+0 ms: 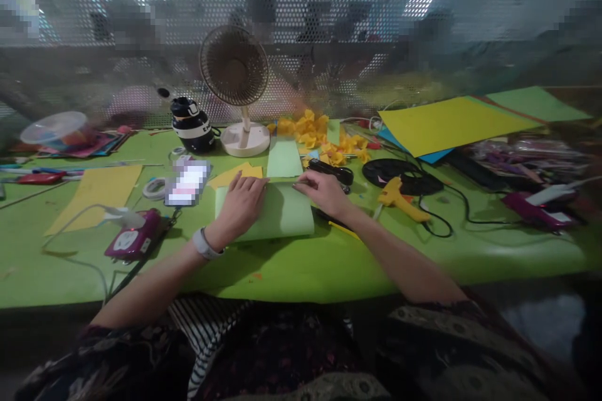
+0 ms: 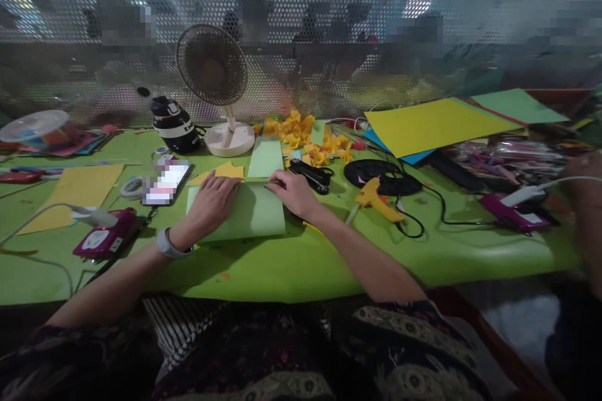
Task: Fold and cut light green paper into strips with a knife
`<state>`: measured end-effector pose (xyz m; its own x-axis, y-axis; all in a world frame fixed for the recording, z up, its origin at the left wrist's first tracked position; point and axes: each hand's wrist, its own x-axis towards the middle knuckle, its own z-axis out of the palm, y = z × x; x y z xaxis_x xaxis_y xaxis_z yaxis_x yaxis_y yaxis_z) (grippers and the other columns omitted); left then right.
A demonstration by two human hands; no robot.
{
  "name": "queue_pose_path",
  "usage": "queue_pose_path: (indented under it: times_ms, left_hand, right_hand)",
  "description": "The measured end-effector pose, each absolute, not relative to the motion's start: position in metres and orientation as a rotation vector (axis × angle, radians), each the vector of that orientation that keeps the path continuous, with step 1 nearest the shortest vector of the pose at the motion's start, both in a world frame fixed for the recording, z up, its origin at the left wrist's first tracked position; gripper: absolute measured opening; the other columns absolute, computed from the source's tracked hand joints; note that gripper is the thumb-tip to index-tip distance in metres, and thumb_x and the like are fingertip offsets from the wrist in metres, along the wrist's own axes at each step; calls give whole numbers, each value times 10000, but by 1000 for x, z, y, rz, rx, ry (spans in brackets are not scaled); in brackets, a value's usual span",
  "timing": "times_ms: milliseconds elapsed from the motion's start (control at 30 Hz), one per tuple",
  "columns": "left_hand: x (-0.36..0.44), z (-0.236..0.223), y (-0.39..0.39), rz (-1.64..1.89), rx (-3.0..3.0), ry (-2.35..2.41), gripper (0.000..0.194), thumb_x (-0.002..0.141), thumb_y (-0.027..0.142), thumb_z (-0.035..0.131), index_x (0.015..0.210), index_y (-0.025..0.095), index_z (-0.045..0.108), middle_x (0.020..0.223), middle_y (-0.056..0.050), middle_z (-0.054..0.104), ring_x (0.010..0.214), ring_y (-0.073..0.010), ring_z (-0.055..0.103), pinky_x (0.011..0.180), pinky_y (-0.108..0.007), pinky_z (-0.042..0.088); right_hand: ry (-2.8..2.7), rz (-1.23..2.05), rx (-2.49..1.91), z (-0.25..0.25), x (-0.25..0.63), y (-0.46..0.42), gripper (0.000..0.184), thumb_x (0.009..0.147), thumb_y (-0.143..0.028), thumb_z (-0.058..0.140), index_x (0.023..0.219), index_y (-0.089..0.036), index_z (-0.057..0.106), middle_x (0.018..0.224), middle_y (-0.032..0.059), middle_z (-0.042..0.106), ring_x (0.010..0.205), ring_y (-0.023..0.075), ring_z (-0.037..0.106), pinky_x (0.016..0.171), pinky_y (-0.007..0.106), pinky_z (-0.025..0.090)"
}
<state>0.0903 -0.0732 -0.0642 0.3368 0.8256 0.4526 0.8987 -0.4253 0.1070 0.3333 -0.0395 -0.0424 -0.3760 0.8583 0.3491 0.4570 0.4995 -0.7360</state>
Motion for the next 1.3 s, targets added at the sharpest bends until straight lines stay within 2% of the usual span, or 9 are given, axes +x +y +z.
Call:
queue_pose_path:
  times_ms: [100,200,367,600,767,867,1000,1200,1300]
  left_hand:
    - [90,-65,-71,-663,-2433,-1603,319,1087,263,383,1181,207,683,1079,-118,745,1066,-294,666,1073,-502,486]
    - [87,-64,-69,-654,-2481,-1609,286,1086,271,400,1124,209,676,1059,-123,743,1019,-292,664,952,-456,509]
    - [82,-60,-68,-679,-2555,-1627,270,1093,277,397,1094,201,656,1055,-114,740,988,-278,666,916,-424,494]
    - [82,-59,-70,-649,-2576,-1640,282,1085,271,382,1084,187,652,1066,-138,741,997,-300,667,912,-441,487]
    - [79,-64,-56,-438,-2646,-1748,315,1064,260,355,1033,172,655,1014,-155,738,947,-300,673,849,-411,479]
    - [71,-65,-39,-247,-2817,-1907,281,1031,276,398,1008,176,660,1013,-134,747,877,-263,666,785,-361,472]
    - [62,-63,-15,31,-3030,-1972,273,974,286,451,1017,175,697,1075,-107,757,936,-233,651,823,-317,467]
    - [63,-53,2,186,-3042,-1927,322,933,305,470,1035,151,735,1116,-137,763,966,-250,653,847,-329,470]
    - [67,-48,1,216,-2978,-1922,320,944,277,458,1043,146,732,1126,-138,766,946,-237,654,820,-313,467]
  right_hand:
    - [-1994,729,-1071,-44,333,-39,239,907,-426,673,863,-193,706,764,16,700,697,165,580,691,293,436]
    - [-1944,835,-1079,-45,333,-37,322,874,-512,703,854,-191,700,728,10,674,665,159,555,646,290,424]
    - [-1846,1019,-1065,-44,331,-36,483,819,-666,711,834,-184,687,726,18,668,649,152,538,593,284,411]
    - [-1852,1026,-1074,-50,332,-34,460,845,-653,688,825,-194,668,744,34,692,663,171,579,615,303,455]
    - [-1954,625,-1211,-57,331,-30,235,930,-400,657,993,-182,721,1032,114,772,941,255,717,871,404,564]
    - [-2094,338,-1105,-59,325,-34,332,975,-325,609,1249,-168,711,1309,160,729,1229,302,671,1078,486,515]
    - [-2577,391,-738,-62,306,-41,401,1076,-406,493,1276,-166,745,1386,155,718,1312,291,648,1125,498,514]
    - [-2981,362,-554,-62,275,-47,689,1034,-677,482,1411,-138,687,1503,184,637,1438,354,558,1197,555,451]
    - [-3069,423,-514,-60,268,-50,765,1041,-707,416,1455,-108,649,1546,197,592,1491,358,499,1232,554,405]
